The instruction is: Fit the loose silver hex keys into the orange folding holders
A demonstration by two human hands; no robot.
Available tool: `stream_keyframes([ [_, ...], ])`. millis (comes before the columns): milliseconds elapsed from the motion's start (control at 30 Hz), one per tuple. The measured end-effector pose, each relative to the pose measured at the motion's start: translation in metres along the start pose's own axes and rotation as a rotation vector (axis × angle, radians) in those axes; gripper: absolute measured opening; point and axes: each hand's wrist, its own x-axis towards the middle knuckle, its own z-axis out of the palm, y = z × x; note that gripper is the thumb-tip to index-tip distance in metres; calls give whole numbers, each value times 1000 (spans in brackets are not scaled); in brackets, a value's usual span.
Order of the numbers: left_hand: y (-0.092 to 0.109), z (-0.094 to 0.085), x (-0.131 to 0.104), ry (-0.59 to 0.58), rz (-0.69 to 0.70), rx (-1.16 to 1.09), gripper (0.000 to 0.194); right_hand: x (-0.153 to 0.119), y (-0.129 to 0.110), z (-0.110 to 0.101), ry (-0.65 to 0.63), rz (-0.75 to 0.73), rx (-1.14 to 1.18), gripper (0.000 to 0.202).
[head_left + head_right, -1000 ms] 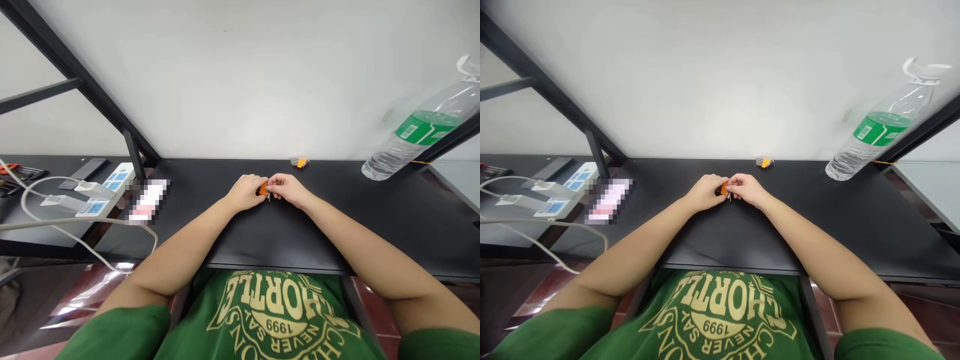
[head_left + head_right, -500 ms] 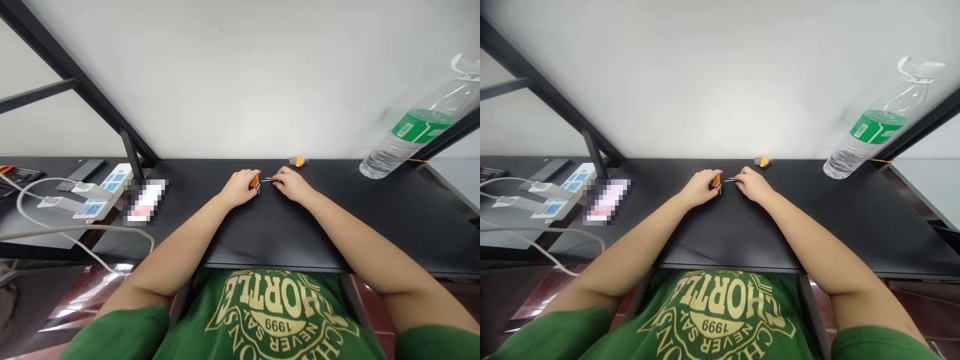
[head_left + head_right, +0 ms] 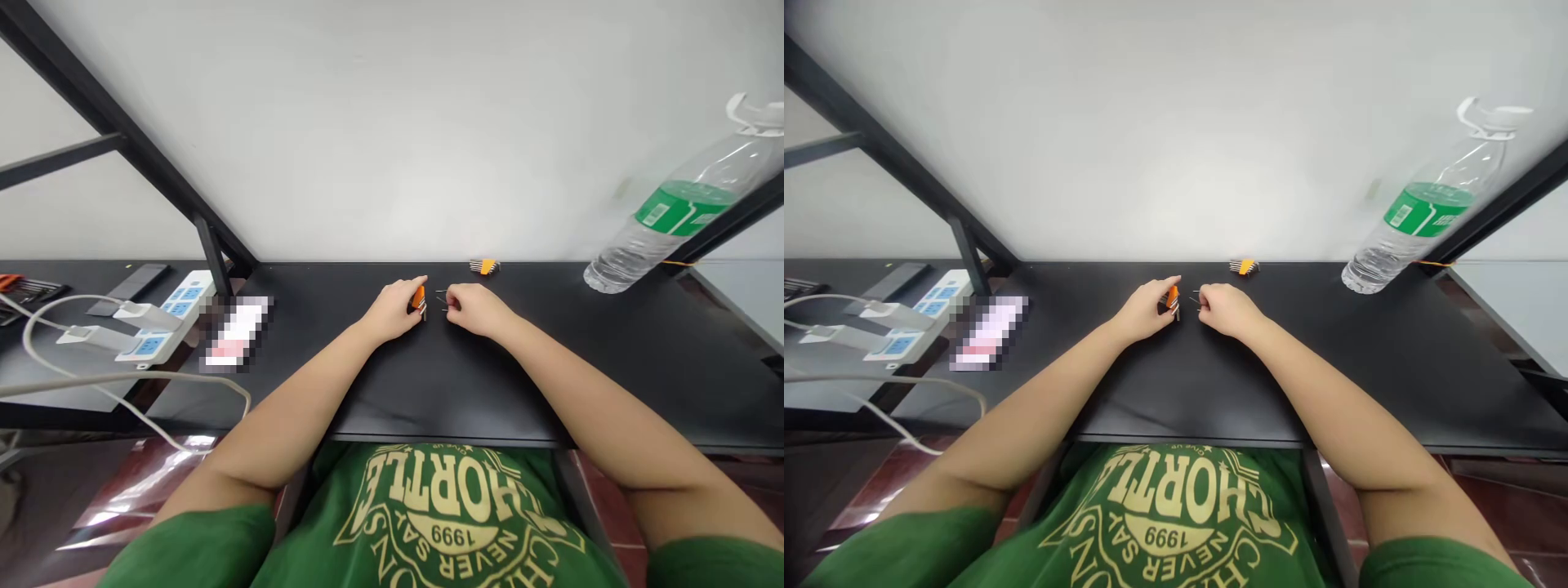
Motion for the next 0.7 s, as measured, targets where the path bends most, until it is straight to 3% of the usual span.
stream_keyframes([
  [200, 4, 0, -1, 8, 26, -39, 55, 0, -6, 2, 103, -102, 210, 9],
  [500, 6, -2, -1, 14, 52, -49, 52, -1, -6, -1, 130, 15, 375, 8],
  [700, 5, -3, -1, 19, 75, -14, 50, -1, -8, 2, 101, 15, 368, 12],
])
